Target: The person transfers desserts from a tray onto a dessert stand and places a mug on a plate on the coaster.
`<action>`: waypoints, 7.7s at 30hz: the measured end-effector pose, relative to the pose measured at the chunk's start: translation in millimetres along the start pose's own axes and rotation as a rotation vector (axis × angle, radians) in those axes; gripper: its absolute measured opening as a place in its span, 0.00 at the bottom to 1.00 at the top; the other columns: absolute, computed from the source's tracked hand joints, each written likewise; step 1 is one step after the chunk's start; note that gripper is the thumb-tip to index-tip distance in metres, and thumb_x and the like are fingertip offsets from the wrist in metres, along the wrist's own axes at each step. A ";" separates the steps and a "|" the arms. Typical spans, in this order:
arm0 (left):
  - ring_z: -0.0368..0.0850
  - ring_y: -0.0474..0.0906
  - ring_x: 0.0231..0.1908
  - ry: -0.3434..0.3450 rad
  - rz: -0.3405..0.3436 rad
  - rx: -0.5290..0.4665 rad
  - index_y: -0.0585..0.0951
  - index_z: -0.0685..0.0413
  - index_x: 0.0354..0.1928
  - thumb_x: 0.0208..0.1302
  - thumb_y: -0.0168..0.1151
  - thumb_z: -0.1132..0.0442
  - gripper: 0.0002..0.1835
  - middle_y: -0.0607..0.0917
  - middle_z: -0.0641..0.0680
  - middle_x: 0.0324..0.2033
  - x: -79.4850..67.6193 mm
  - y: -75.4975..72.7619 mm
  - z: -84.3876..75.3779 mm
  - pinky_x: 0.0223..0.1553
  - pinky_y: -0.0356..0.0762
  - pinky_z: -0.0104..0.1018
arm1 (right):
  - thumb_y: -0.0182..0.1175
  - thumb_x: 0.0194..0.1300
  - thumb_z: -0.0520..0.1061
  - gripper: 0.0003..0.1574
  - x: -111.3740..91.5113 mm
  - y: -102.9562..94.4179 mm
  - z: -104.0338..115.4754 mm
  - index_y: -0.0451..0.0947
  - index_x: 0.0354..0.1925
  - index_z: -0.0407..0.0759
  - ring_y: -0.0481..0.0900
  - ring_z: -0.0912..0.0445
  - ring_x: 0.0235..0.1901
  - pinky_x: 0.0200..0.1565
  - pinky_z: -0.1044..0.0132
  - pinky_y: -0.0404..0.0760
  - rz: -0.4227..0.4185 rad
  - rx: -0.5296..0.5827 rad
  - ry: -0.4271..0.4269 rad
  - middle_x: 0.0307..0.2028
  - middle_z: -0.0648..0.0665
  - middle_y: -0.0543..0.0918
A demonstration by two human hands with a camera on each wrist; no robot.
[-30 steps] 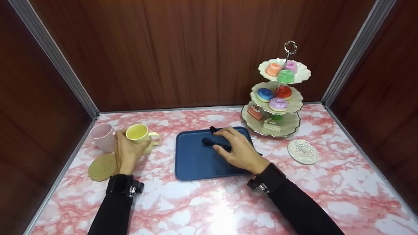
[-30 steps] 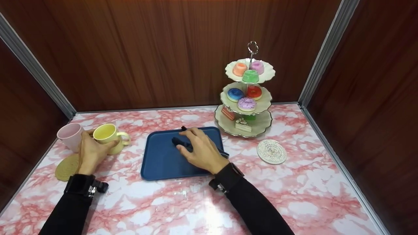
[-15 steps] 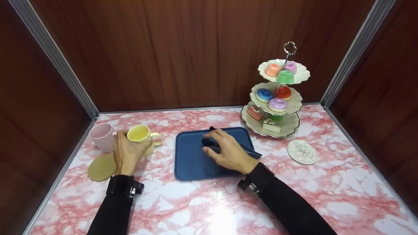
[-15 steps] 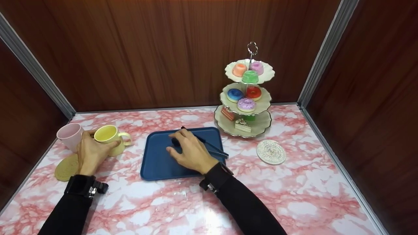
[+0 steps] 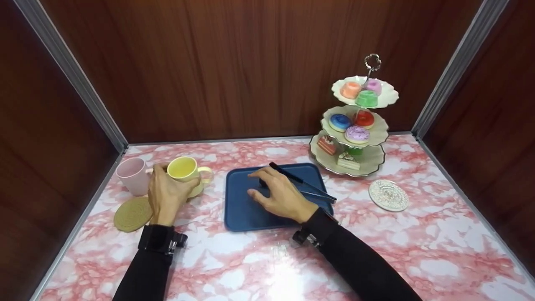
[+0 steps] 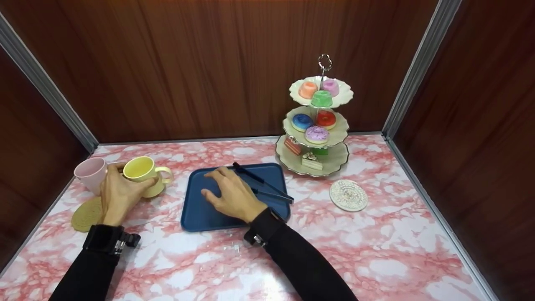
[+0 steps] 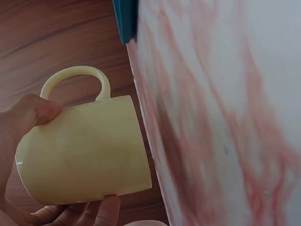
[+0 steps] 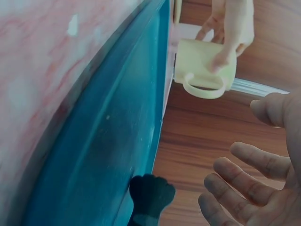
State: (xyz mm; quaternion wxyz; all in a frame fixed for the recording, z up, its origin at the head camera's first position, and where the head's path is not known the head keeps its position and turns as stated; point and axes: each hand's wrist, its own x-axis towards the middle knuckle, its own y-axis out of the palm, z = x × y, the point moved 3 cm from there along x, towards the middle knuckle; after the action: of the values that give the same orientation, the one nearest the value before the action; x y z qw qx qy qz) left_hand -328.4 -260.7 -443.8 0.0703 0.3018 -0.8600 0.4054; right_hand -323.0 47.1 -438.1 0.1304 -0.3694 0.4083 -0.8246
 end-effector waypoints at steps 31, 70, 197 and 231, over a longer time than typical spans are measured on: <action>0.42 0.76 0.40 0.238 0.030 -0.117 0.69 0.42 0.53 0.22 0.75 0.33 0.49 0.78 0.47 0.41 -50.4 -12.9 -75.6 0.38 0.76 0.42 | 0.42 0.70 0.58 0.13 23.6 23.2 25.8 0.70 0.44 0.58 0.69 0.67 0.34 0.36 0.72 0.74 -0.026 0.164 0.031 0.37 0.59 0.71; 0.38 0.74 0.42 0.378 0.175 -0.190 0.69 0.43 0.53 0.27 0.73 0.32 0.46 0.77 0.43 0.43 -94.1 11.0 -107.7 0.39 0.76 0.40 | 0.43 0.71 0.56 0.24 -20.5 -2.0 16.2 0.66 0.21 0.48 0.65 0.57 0.17 0.21 0.70 0.63 -0.066 0.536 0.192 0.15 0.50 0.66; 0.47 0.77 0.45 0.319 0.153 -0.051 0.77 0.37 0.52 0.57 0.61 0.47 0.19 0.77 0.45 0.47 -51.0 -18.2 3.9 0.40 0.73 0.43 | 0.42 0.69 0.37 0.22 -176.9 -193.1 -120.7 0.62 0.20 0.23 0.59 0.60 0.10 0.13 0.66 0.61 -0.498 0.431 0.613 0.09 0.50 0.61; 0.72 0.60 0.57 -0.101 0.308 0.217 0.75 0.44 0.56 0.55 0.49 0.32 0.33 0.70 0.65 0.57 -23.0 -68.5 85.0 0.43 0.60 0.68 | 0.45 0.70 0.48 0.26 -221.5 -201.7 -182.7 0.65 0.24 0.27 0.61 0.61 0.12 0.14 0.63 0.60 -0.547 0.373 0.922 0.11 0.53 0.63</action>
State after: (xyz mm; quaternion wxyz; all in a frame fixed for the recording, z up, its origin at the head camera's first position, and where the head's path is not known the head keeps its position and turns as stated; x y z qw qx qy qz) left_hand -259.8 -346.5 -463.5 -0.0686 0.1925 -0.8496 0.4862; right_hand -282.7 394.6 -466.2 -0.2169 -0.0340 0.1597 -0.9624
